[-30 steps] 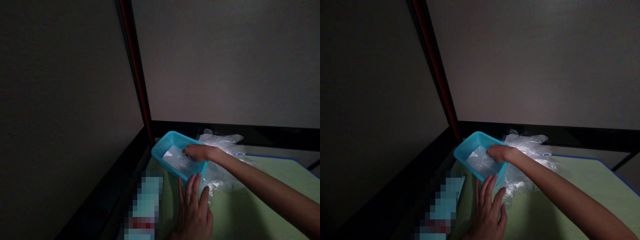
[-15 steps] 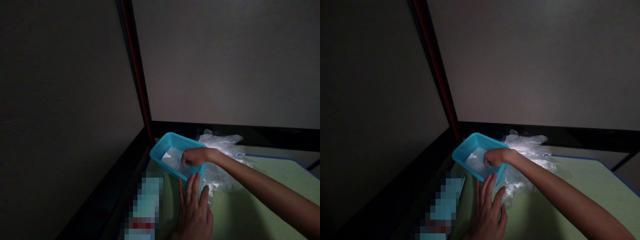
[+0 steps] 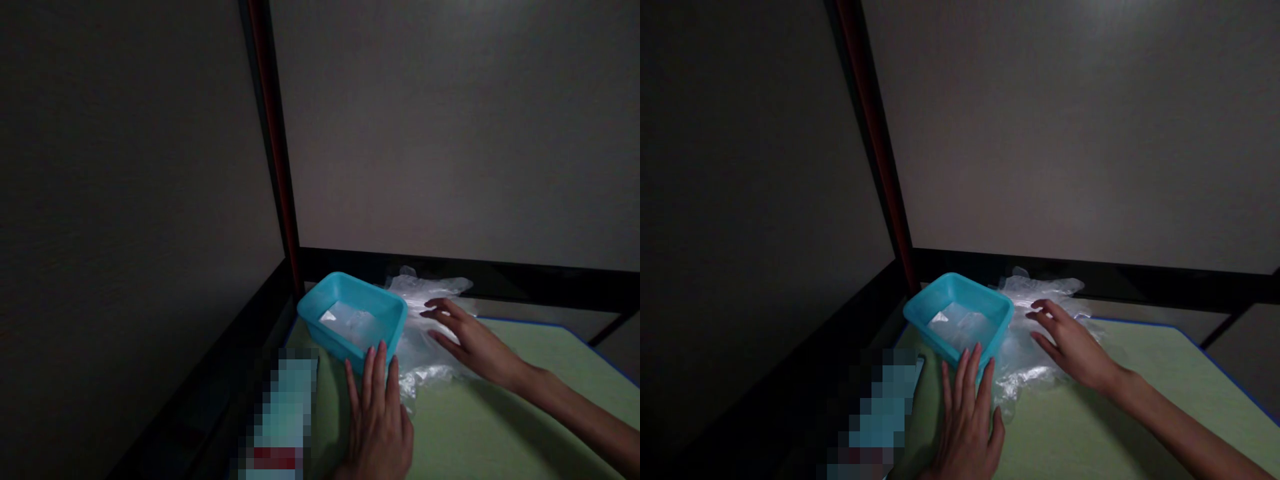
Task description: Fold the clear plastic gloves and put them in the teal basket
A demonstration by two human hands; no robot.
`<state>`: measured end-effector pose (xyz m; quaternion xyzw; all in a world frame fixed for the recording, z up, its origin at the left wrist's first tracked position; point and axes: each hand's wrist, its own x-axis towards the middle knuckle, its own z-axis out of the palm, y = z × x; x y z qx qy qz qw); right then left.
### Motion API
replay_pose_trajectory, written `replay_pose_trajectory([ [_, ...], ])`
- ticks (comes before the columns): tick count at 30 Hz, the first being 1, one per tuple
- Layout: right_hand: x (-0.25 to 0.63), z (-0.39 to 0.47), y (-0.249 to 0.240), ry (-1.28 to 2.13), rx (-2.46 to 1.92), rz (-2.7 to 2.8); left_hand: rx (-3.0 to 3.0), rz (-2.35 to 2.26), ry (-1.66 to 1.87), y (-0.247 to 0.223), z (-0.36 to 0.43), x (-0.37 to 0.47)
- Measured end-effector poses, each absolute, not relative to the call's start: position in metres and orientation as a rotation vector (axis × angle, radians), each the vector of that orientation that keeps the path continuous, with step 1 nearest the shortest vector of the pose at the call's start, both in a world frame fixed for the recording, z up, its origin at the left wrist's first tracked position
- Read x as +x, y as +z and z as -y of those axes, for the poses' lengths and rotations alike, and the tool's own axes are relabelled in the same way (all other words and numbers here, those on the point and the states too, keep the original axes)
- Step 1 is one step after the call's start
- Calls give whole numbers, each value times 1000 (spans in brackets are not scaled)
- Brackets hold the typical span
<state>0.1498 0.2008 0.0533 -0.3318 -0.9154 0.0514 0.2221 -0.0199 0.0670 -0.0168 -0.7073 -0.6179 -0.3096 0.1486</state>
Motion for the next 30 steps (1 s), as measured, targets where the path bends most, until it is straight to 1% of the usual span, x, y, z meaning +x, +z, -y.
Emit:
replay_pose_trajectory([
  [2, 163, -190, 25, 81, -981, 2606, -2022, 1780, -863, -15, -68, -20],
  [4, 169, -178, 6, 101, -1006, 2666, -2009, 1771, -851, -15, -69, -20],
  [7, 168, -165, -2, 180, -994, 2711, -1996, 1768, -836, -15, -71, -21],
  [14, 162, -170, 19, 383, -952, 2497, -2002, 1760, -869, -12, -72, -23],
  [17, 166, -178, 33, 473, -1013, 2297, -2011, 1730, -934, -9, -72, -23],
  [19, 171, -178, 47, 610, -1033, 2110, -2037, 1696, -1003, -8, -71, -24],
  [22, 181, -160, 70, 931, -1041, 1885, -2159, 1569, -1177, -10, -68, -25],
  [26, 197, -118, 87, 1446, -960, 1621, -2404, 1424, -1571, -12, -62, -21],
  [28, 205, -101, 86, 1559, -910, 1483, -2509, 1447, -1837, -11, -59, -16],
  [30, 212, -93, 80, 1502, -924, 1442, -2597, 1488, -2178, -11, -58, -10],
])
